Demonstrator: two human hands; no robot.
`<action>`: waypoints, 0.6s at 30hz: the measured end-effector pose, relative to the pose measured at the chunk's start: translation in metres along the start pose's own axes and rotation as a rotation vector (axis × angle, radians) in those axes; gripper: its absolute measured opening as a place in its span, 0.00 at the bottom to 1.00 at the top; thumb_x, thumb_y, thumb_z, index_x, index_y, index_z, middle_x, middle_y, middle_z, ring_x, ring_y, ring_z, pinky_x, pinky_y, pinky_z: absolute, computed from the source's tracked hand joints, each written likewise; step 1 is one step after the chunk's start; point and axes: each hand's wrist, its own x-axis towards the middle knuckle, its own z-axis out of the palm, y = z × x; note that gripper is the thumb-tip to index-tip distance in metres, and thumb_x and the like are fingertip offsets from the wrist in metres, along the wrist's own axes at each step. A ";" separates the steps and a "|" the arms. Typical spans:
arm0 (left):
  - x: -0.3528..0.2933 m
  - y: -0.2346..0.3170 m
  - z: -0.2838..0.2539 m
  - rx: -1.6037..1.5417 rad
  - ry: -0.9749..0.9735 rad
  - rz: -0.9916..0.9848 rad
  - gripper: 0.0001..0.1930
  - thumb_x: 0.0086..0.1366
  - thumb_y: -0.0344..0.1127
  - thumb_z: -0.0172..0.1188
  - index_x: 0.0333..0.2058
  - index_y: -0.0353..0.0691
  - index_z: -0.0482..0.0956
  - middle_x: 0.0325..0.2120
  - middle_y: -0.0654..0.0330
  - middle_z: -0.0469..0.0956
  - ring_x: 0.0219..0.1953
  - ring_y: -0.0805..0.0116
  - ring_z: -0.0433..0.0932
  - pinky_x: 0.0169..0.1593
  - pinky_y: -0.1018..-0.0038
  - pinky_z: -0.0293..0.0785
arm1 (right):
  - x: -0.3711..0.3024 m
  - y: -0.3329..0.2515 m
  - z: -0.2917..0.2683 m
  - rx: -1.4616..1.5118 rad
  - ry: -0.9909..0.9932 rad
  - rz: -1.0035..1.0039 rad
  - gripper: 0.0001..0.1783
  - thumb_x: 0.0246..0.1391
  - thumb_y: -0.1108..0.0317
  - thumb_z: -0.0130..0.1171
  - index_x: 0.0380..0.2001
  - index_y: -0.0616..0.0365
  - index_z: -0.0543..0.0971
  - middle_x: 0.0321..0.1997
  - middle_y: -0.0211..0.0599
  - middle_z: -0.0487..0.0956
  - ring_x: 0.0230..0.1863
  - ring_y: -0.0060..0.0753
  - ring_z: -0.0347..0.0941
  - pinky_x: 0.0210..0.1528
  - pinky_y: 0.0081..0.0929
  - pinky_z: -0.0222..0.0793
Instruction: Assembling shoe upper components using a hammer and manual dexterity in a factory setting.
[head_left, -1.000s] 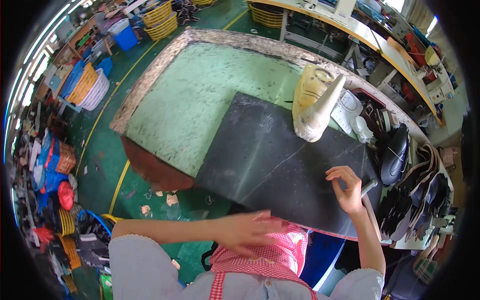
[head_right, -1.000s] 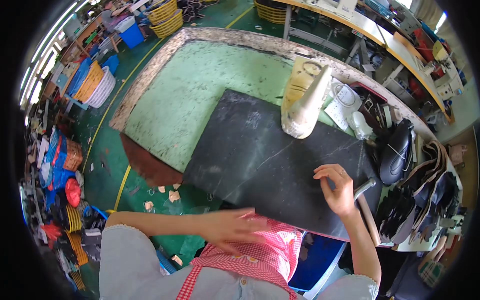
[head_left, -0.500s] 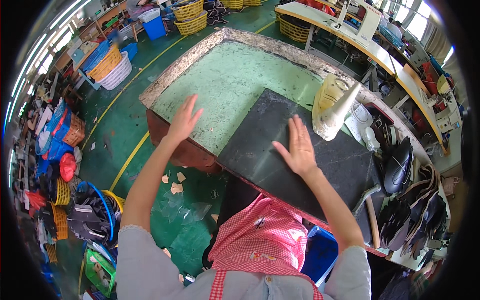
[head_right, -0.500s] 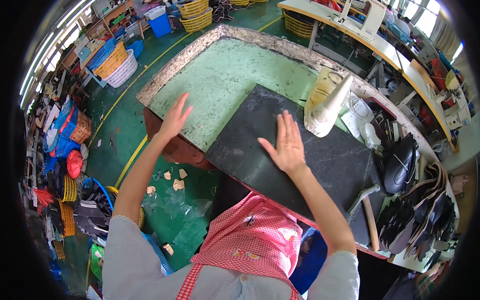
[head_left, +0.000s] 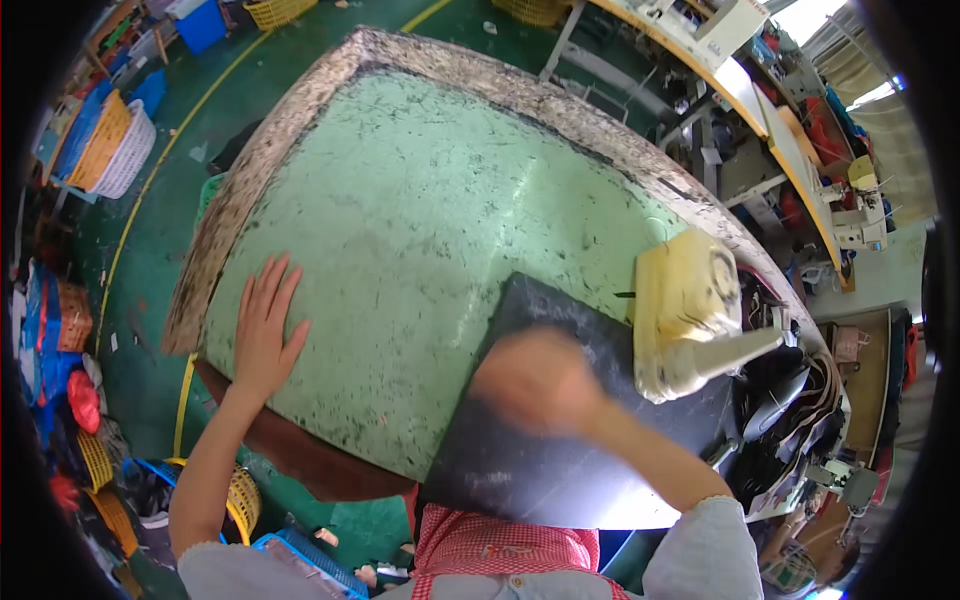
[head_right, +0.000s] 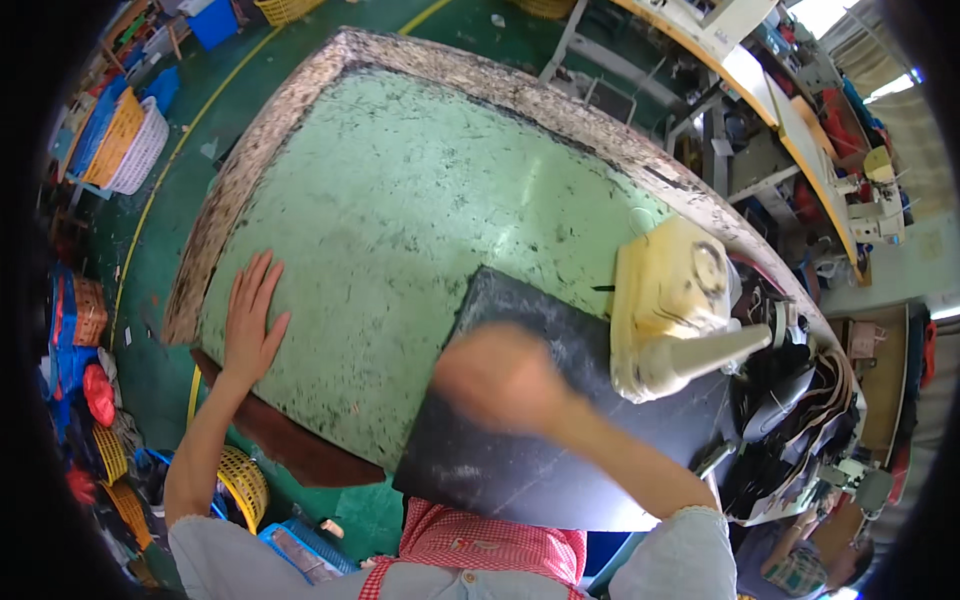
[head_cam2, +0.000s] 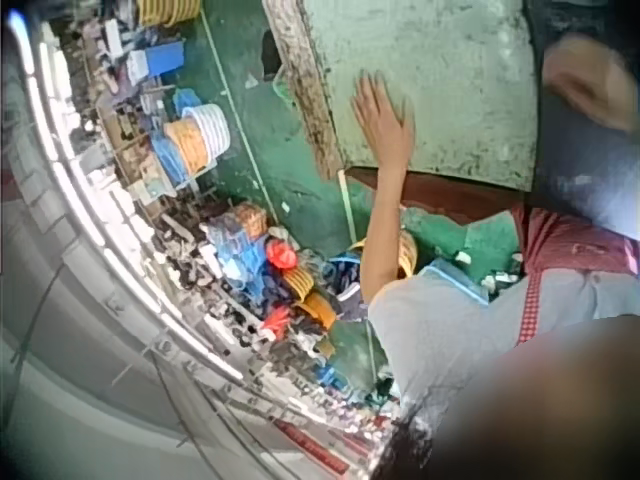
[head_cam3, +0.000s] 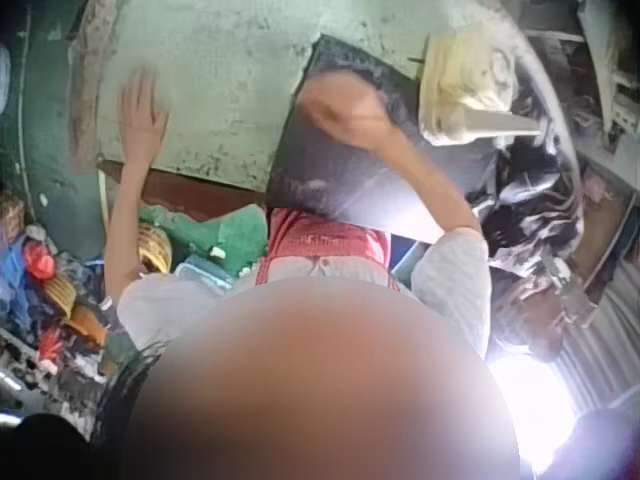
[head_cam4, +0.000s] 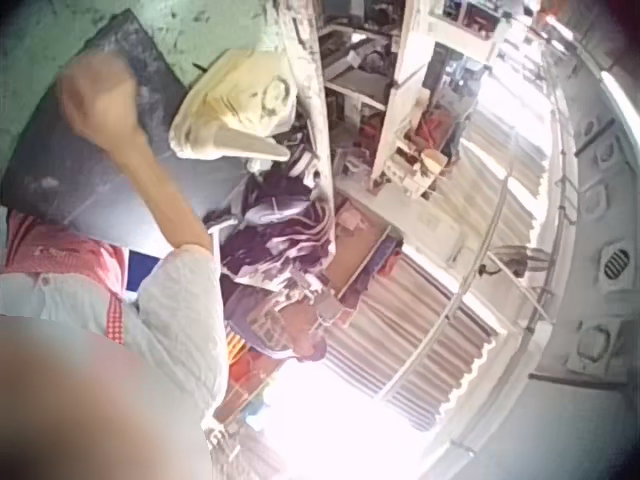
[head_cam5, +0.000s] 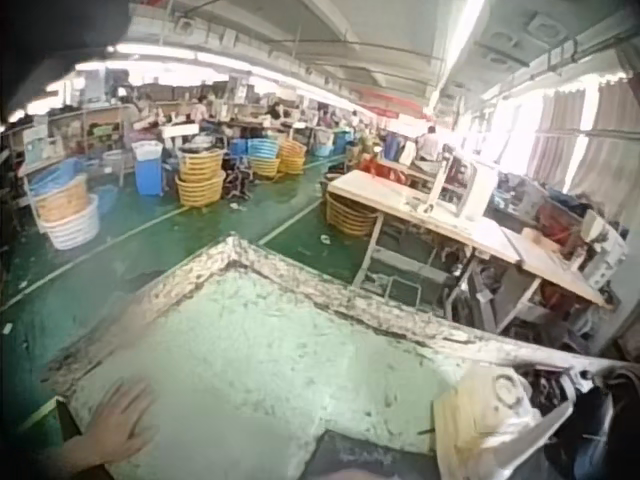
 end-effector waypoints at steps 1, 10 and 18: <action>0.001 0.000 -0.001 -0.043 -0.024 -0.004 0.33 0.67 0.38 0.57 0.69 0.40 0.61 0.71 0.51 0.57 0.74 0.47 0.53 0.74 0.48 0.45 | 0.015 0.021 -0.012 -0.115 0.085 0.266 0.13 0.57 0.72 0.60 0.45 0.62 0.76 0.42 0.50 0.79 0.48 0.53 0.77 0.54 0.42 0.74; 0.015 0.004 -0.015 -0.084 -0.127 -0.050 0.34 0.65 0.41 0.57 0.68 0.40 0.62 0.71 0.48 0.58 0.73 0.44 0.54 0.73 0.45 0.46 | 0.071 0.057 -0.004 0.234 0.198 0.467 0.10 0.58 0.75 0.55 0.40 0.56 0.83 0.37 0.43 0.83 0.38 0.47 0.79 0.43 0.41 0.76; 0.012 -0.003 -0.018 -0.181 -0.124 -0.066 0.31 0.65 0.39 0.57 0.67 0.42 0.66 0.69 0.49 0.60 0.72 0.45 0.56 0.73 0.45 0.47 | 0.114 0.021 -0.002 0.323 -0.157 0.140 0.13 0.58 0.68 0.59 0.46 0.53 0.83 0.44 0.44 0.85 0.49 0.46 0.80 0.55 0.38 0.74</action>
